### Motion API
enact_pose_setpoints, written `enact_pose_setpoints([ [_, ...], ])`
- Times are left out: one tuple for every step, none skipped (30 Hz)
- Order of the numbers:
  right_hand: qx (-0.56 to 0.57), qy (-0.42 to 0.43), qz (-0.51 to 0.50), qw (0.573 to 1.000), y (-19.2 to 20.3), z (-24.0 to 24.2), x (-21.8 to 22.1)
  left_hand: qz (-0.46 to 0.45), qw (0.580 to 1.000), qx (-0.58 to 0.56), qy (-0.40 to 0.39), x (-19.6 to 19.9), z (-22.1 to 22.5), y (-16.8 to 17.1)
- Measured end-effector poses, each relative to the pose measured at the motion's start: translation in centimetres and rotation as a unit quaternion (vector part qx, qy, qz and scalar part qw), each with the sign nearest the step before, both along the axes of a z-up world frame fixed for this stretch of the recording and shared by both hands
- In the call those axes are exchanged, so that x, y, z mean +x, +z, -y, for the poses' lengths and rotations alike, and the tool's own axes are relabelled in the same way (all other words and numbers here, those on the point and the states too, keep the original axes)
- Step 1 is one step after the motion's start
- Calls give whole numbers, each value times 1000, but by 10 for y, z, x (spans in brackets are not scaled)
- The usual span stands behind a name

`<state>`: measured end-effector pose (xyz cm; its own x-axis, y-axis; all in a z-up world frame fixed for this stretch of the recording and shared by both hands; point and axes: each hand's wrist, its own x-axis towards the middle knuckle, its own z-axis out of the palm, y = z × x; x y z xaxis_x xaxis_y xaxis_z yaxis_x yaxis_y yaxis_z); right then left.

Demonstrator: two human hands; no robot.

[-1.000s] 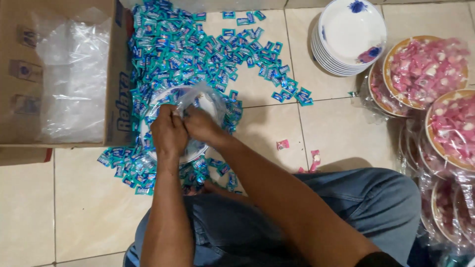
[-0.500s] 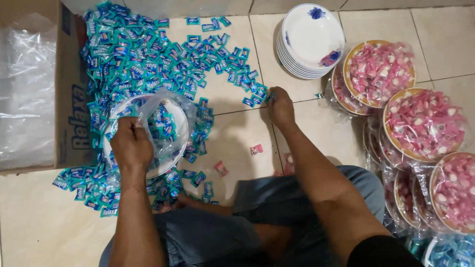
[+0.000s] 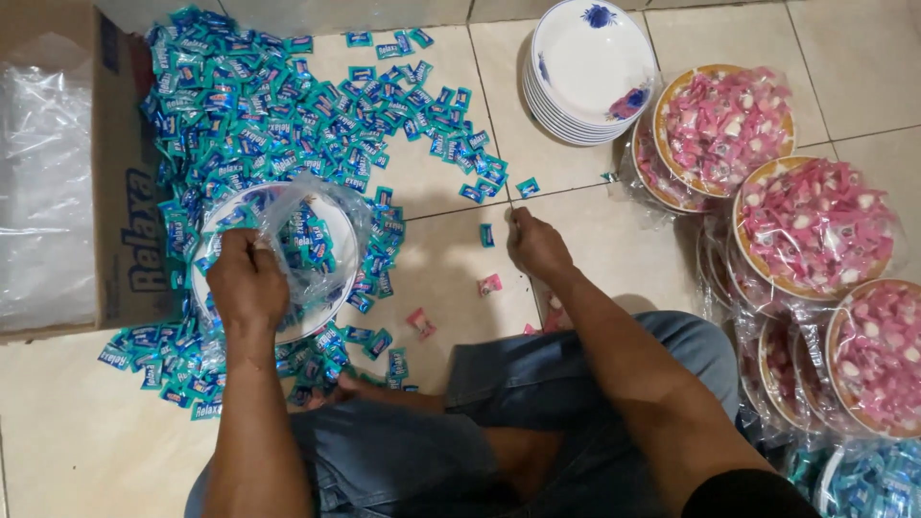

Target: Packing small blue-wrapped candies from a pile on the floor into a plastic bag inside a bowl.

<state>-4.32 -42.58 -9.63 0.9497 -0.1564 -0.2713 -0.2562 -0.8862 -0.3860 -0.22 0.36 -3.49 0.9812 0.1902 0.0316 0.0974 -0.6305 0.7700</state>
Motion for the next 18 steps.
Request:
enact_pose_setpoints([
  [0, 2, 0, 1000, 17, -7, 1, 0, 1000, 0, 2, 0, -1, -1],
  [50, -40, -29, 998, 35, -12, 0, 2, 1000, 3, 0, 1, 0, -2],
  [100, -83, -58, 990, 53, -16, 0, 3, 1000, 5, -2, 2, 2, -2],
  [99, -84, -57, 990, 32, -6, 5, 3, 1000, 4, -3, 3, 3, -3],
  [69, -61, 6, 996, 11, 4, 11, 6, 1000, 0, -7, 4, 3, -4],
  [39, -35, 67, 996, -11, 14, 17, 7, 1000, -3, -8, 4, 2, -5],
  [38, -35, 66, 996, -23, 11, 17, 6, 1000, -4, -8, 4, 3, -7],
  [65, -59, 85, 992, -35, 7, 20, 7, 1000, -4, -10, 4, 3, -8],
  [92, -84, 104, 987, -46, 4, 22, 8, 1000, -4, -13, 4, 3, -9],
  [94, -83, 105, 987, -43, -15, 20, 9, 1000, -3, -11, 3, 3, -7],
  [89, -76, 76, 990, -39, -34, 18, 6, 1000, -10, -8, 2, 4, -5],
  [85, -69, 46, 993, -35, -52, 16, 3, 1000, -17, -5, 1, 4, -3],
  [87, -69, 47, 993, -32, -62, 10, 4, 1000, -15, -4, 0, 3, -2],
  [35, -5, 46, 998, -28, -71, 5, 2, 1000, -14, -4, 0, 3, 0],
  [-18, 59, 44, 997, -24, -81, 0, 1, 1000, -13, -3, -1, 2, 1],
  [-18, 61, 44, 997, -22, -76, 7, 1, 1000, -13, -2, 0, 4, 2],
  [17, 42, -9, 999, -20, -71, 14, 0, 1000, -14, -4, 1, 5, 3],
  [51, 23, -64, 996, -18, -66, 19, -1, 1000, -15, -5, 1, 6, 3],
])
